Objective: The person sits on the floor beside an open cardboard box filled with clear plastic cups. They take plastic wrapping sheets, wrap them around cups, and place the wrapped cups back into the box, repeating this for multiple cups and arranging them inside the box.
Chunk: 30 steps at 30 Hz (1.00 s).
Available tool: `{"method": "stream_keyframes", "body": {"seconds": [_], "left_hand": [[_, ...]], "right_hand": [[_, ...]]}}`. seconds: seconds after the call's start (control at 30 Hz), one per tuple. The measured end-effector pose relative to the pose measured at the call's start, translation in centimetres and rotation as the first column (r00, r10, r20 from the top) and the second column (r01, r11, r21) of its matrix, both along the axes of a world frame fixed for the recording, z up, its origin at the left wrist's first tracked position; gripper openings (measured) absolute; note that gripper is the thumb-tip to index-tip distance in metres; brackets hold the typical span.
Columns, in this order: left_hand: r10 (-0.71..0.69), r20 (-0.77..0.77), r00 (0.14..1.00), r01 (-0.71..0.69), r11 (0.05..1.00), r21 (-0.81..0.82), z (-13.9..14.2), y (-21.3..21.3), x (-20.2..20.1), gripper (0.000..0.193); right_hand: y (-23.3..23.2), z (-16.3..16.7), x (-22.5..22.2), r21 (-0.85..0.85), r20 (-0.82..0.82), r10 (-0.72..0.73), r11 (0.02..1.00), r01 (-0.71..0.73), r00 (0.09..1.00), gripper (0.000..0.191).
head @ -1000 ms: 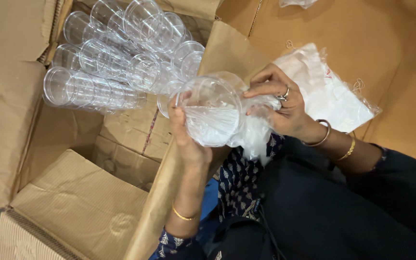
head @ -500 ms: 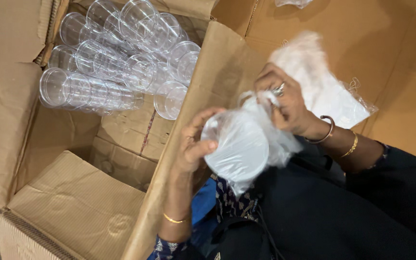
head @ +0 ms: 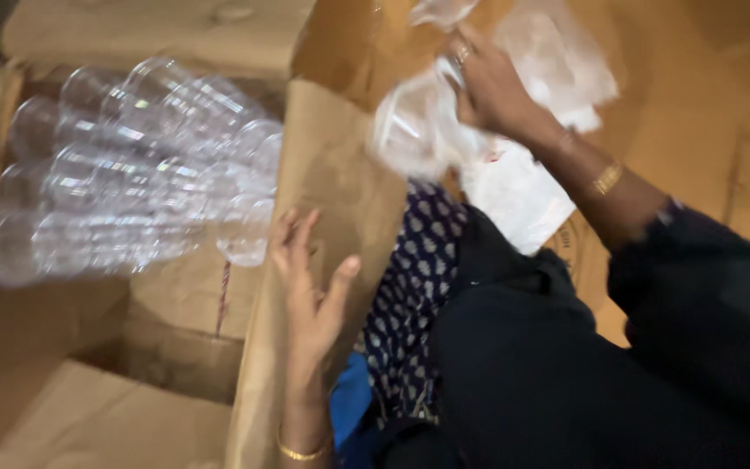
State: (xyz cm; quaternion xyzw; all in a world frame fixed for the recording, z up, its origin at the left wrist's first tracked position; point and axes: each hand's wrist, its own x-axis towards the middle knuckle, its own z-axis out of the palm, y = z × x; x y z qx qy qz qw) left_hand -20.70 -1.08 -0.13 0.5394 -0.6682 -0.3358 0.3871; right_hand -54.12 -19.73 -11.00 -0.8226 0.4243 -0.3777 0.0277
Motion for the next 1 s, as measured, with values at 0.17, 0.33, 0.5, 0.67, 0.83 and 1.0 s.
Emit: {"method": "stream_keyframes", "body": {"seconds": [0.17,0.33,0.5,0.67,0.83,1.0], "left_hand": [[0.034,-0.053,0.998,-0.028,0.993,0.115,-0.3,-0.3,-0.9,0.053],[0.176,-0.079,0.981,-0.185,0.976,-0.119,-0.9,-0.1,0.0,0.042],[0.156,-0.129,0.979,-0.178,0.965,-0.19,-0.6,0.3,-0.4,0.06],[0.155,-0.061,0.986,-0.162,0.975,-0.149,0.0,0.4,-1.0,0.047],[0.238,-0.162,0.958,-0.273,0.928,-0.255,0.0,1.7,-0.5,0.033],[0.288,-0.04,0.957,-0.285,0.902,-0.323,-0.6,1.6,0.0,0.014]], "right_hand": [[-6.1,-2.4,-5.2,0.228,0.134,-0.277,0.943,0.243,0.951,0.034],[-0.8,-0.8,-3.3,0.417,0.534,-0.195,0.907,-0.055,0.823,0.034],[6.7,3.1,6.9,0.412,0.808,-0.029,0.743,-0.528,0.588,0.026],[11.6,3.9,14.1,0.314,0.891,0.026,0.687,-0.655,0.454,0.021],[12.1,4.9,16.9,0.258,0.866,0.084,0.77,-0.583,0.494,0.014],[12.8,6.2,18.2,0.196,0.912,0.089,0.762,-0.617,0.4,0.017]]}}
